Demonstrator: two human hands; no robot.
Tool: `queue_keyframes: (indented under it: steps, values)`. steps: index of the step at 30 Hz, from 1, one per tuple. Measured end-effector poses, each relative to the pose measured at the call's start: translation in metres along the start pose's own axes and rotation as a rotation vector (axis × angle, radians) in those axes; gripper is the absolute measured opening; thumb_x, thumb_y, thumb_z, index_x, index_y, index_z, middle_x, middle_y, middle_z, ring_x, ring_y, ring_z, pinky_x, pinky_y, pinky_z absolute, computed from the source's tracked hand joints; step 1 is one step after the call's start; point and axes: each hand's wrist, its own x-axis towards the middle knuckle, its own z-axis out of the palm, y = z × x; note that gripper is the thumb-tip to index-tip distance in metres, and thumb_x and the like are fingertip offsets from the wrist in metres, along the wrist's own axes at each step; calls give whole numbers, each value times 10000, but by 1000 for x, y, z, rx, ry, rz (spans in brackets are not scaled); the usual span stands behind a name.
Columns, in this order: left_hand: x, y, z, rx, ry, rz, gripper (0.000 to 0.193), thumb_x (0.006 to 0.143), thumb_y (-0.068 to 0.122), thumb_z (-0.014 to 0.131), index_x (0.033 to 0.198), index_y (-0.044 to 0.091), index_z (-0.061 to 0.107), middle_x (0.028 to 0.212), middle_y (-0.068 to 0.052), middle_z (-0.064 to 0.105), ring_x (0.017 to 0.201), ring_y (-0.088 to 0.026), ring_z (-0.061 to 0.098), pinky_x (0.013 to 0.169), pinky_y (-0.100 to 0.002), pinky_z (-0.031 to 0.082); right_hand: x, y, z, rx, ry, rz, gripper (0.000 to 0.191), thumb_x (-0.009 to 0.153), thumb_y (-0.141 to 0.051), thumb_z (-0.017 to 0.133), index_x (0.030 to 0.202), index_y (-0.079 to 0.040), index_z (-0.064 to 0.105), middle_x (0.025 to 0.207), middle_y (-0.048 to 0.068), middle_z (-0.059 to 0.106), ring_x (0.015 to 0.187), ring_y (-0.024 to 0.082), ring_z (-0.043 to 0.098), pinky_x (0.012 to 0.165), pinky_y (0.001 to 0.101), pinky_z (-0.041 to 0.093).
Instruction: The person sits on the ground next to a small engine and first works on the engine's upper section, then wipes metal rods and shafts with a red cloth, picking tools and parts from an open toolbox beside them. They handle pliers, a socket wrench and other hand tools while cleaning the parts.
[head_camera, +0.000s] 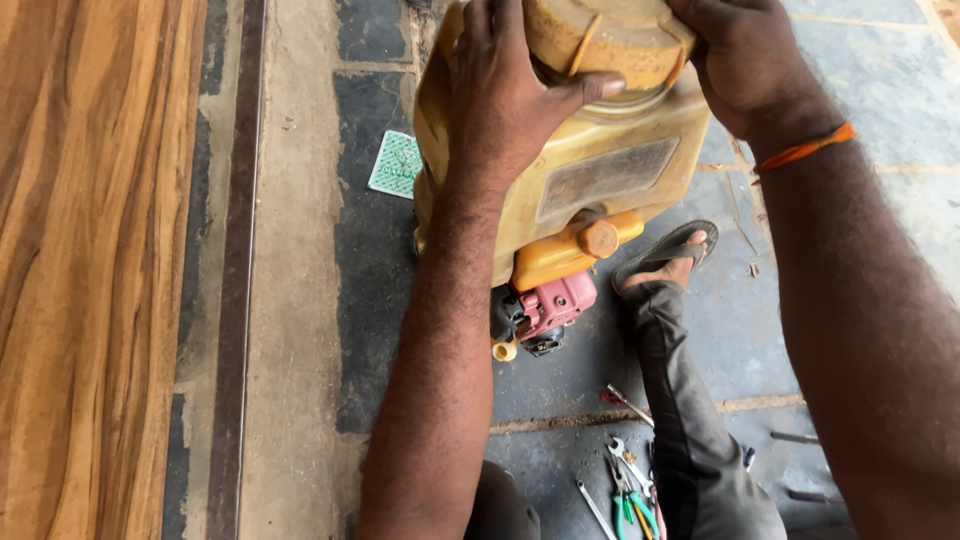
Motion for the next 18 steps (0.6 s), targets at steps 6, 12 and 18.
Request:
queue_keyframes:
  steps: [6, 12, 18]
  values:
    - [-1, -18, -6, -109, -79, -9, 1063, 763, 613, 945, 1513, 79, 413, 1404, -162, 573, 1310, -317, 603, 1096, -495, 509, -14, -14, 14, -277, 68, -12, 245, 1133, -144, 561, 1294, 24, 638, 1220, 55, 679, 1105, 121, 642, 1009, 285, 510]
    - [8, -32, -23, -48, 308, -285, 655, 1035, 317, 744, 1569, 102, 430, 1533, -154, 559, 1389, -288, 620, 1157, -420, 527, -40, -27, 25, -713, 585, -73, 340, 1105, -203, 587, 992, 93, 710, 843, 189, 641, 672, 221, 524, 637, 360, 370]
    - [4, -14, -15, -447, -149, -336, 838, 887, 689, 716, 1436, 81, 537, 1282, -150, 710, 1221, -239, 659, 1136, -367, 523, -23, -27, 22, -559, 175, -234, 258, 1151, -192, 504, 1141, 32, 630, 1011, 56, 633, 901, 113, 567, 823, 279, 467]
